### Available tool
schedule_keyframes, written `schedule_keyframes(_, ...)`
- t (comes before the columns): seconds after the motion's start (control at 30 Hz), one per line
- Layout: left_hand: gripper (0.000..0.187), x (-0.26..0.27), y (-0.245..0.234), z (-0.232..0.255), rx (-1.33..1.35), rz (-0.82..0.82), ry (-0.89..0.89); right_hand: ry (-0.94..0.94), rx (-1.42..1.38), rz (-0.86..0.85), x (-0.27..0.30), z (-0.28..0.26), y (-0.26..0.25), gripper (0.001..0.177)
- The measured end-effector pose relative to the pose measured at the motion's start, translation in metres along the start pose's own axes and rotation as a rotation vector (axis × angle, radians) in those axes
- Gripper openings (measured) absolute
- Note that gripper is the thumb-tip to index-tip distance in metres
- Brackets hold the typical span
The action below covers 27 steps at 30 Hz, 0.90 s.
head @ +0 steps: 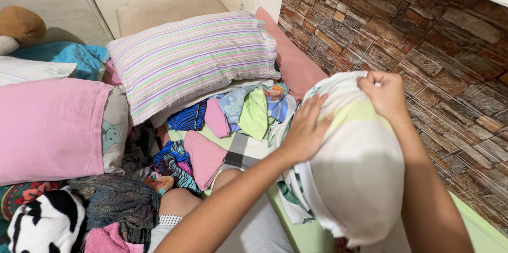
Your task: The person folds multiple pillows and cloth items by hand on a bed, smoothing the surfaces and wrapping them together.
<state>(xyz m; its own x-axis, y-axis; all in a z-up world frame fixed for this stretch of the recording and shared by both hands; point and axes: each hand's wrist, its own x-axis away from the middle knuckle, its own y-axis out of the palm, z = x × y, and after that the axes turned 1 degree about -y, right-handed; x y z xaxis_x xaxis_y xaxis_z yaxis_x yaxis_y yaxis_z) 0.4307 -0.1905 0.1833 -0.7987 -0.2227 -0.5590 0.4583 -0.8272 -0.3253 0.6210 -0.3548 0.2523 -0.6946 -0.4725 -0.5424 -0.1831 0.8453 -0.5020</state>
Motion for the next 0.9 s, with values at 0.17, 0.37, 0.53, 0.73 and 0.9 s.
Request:
schedule_keyframes(0.17,0.091,0.028,-0.027,0.064,-0.019,-0.068,0.258,0.032,0.04,0.094,-0.016,0.015,0.001,0.036)
schedule_keyframes(0.37,0.088,0.042,-0.038,0.087,-0.089,-0.179,0.558,0.05,0.073,0.142,-0.011,0.007,0.005,0.031)
schedule_keyframes(0.53,0.076,0.094,-0.026,0.065,-0.159,-0.003,0.599,0.113,0.185,0.194,-0.023,0.005,0.013,0.032)
schedule_keyframes(0.73,0.033,0.127,-0.009,0.049,-0.303,0.193,0.572,0.15,0.288,0.226,-0.045,0.012,0.033,0.031)
schedule_keyframes(0.9,0.031,0.128,-0.02,0.051,-0.34,0.155,0.521,0.139,0.302,0.234,-0.051,0.015,0.04,0.03)
